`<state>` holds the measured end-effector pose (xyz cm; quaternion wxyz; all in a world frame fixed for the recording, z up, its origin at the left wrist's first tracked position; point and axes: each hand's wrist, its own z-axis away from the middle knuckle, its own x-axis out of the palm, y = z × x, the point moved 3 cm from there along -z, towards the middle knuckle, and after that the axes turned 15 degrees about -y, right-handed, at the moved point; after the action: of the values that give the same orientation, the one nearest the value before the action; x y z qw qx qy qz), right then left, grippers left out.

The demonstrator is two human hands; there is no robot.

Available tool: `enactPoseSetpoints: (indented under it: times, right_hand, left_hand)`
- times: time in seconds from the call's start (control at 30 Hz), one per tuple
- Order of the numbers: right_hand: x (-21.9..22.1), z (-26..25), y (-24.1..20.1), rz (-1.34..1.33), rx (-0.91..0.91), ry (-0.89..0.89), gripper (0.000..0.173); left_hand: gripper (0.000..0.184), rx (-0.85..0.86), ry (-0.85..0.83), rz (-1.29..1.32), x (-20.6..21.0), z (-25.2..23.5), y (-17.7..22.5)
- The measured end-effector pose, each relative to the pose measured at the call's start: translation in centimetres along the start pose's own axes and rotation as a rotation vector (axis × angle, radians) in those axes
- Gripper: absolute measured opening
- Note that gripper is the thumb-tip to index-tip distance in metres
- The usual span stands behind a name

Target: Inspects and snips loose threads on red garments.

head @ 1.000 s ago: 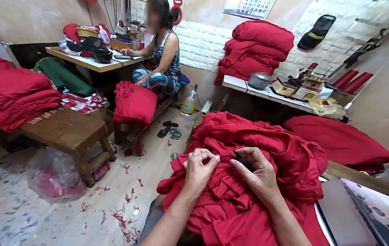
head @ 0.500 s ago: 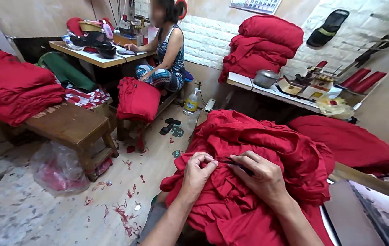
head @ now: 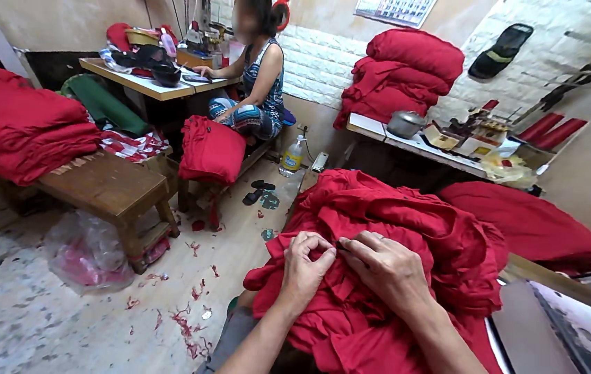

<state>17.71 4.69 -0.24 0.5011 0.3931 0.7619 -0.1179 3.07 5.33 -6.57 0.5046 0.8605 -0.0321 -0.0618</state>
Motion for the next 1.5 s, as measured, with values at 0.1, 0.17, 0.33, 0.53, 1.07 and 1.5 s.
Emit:
enactPoseSetpoints:
  times: [0.1,0.17,0.33,0.53,1.07,1.5]
  right_hand:
    - [0.4,-0.1,-0.4,0.042,0.012,0.029,0.018]
    - [0.7,0.0,-0.6,0.069,0.021,0.047,0.018]
    - [1.0,0.3,-0.8,0.102,0.046,0.067,0.018]
    - [0.4,1.2,0.8,-0.116,0.091,0.121,0.019]
    - [-0.1,2.0,2.5,-0.179,0.071,0.078,0.022]
    - [0.4,0.7,1.1,-0.027,-0.010,0.058,0.019]
  left_hand:
    - [0.010,0.003,0.009,0.014,-0.2,-0.1,-0.1]
    - [0.009,0.002,0.013,0.039,-0.2,-0.2,-0.2]
    - [0.008,-0.006,0.006,0.088,-0.2,-0.2,-0.2]
    - [0.009,-0.026,0.008,0.131,-0.3,-0.2,-0.4]
    - [0.018,-0.125,-0.010,-0.197,0.6,-0.5,0.7]
    - [0.012,-0.032,-0.015,-0.075,0.2,-0.2,0.4]
